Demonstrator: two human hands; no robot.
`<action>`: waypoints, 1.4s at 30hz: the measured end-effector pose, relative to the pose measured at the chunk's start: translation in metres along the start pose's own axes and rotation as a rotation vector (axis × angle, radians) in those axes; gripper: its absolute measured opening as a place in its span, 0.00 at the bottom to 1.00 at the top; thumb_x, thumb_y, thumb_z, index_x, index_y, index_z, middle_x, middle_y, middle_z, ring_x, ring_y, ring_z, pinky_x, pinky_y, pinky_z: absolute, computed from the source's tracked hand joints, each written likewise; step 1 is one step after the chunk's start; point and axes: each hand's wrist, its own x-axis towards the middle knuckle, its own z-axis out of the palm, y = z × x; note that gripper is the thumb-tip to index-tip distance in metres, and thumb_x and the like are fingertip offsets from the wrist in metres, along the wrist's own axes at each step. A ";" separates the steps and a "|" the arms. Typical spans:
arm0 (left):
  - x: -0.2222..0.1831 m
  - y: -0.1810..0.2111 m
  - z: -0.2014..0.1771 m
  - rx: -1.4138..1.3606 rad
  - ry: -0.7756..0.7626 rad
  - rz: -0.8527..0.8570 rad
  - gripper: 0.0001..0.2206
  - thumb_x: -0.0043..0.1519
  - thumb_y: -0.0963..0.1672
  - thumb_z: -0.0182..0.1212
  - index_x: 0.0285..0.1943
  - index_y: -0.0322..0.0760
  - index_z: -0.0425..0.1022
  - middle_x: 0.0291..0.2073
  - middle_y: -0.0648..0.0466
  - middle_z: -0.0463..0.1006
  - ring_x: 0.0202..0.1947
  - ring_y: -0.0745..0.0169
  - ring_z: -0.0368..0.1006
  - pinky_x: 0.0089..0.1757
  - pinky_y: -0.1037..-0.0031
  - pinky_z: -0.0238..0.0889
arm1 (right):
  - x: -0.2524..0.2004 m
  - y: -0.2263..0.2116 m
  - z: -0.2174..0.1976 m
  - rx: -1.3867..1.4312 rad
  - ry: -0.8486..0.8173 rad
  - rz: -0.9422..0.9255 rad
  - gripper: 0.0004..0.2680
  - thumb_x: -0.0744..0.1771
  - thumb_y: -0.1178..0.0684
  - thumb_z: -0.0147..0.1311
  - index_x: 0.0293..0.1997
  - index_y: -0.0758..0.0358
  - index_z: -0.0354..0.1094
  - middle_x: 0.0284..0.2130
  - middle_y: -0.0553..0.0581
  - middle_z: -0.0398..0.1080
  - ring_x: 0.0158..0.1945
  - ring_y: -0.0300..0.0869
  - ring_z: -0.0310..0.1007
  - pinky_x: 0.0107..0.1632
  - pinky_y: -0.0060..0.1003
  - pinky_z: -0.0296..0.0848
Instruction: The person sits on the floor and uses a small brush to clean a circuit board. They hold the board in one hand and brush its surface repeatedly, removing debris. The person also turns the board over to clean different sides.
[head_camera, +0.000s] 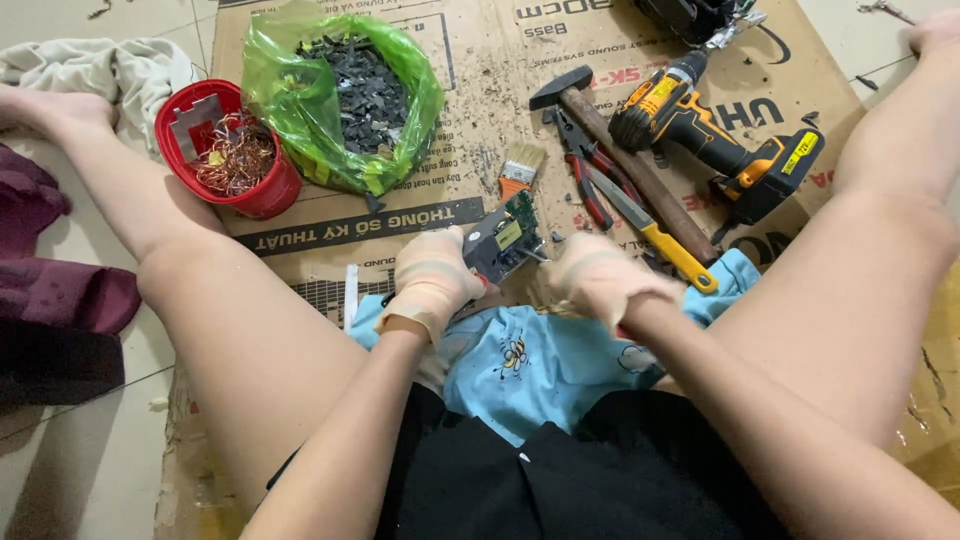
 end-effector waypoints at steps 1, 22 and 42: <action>0.003 0.000 -0.003 0.003 0.004 -0.005 0.25 0.55 0.48 0.65 0.62 0.40 0.71 0.54 0.44 0.78 0.60 0.46 0.73 0.56 0.56 0.68 | 0.021 0.003 0.019 0.002 0.000 -0.007 0.09 0.64 0.57 0.43 0.24 0.65 0.66 0.21 0.51 0.60 0.25 0.39 0.62 0.31 0.31 0.65; 0.030 -0.020 -0.003 -0.163 -0.041 -0.043 0.30 0.48 0.49 0.76 0.61 0.40 0.75 0.50 0.47 0.81 0.58 0.49 0.75 0.55 0.59 0.69 | 0.082 0.147 0.018 0.546 0.413 0.395 0.12 0.60 0.39 0.58 0.36 0.54 0.79 0.25 0.59 0.78 0.37 0.48 0.79 0.42 0.47 0.77; 0.153 -0.141 -0.171 0.901 1.192 0.176 0.05 0.59 0.44 0.66 0.41 0.43 0.76 0.23 0.57 0.79 0.18 0.68 0.68 0.36 0.71 0.70 | 0.033 0.115 0.013 0.621 0.144 0.226 0.16 0.69 0.45 0.50 0.34 0.71 0.79 0.27 0.60 0.74 0.29 0.46 0.67 0.33 0.37 0.66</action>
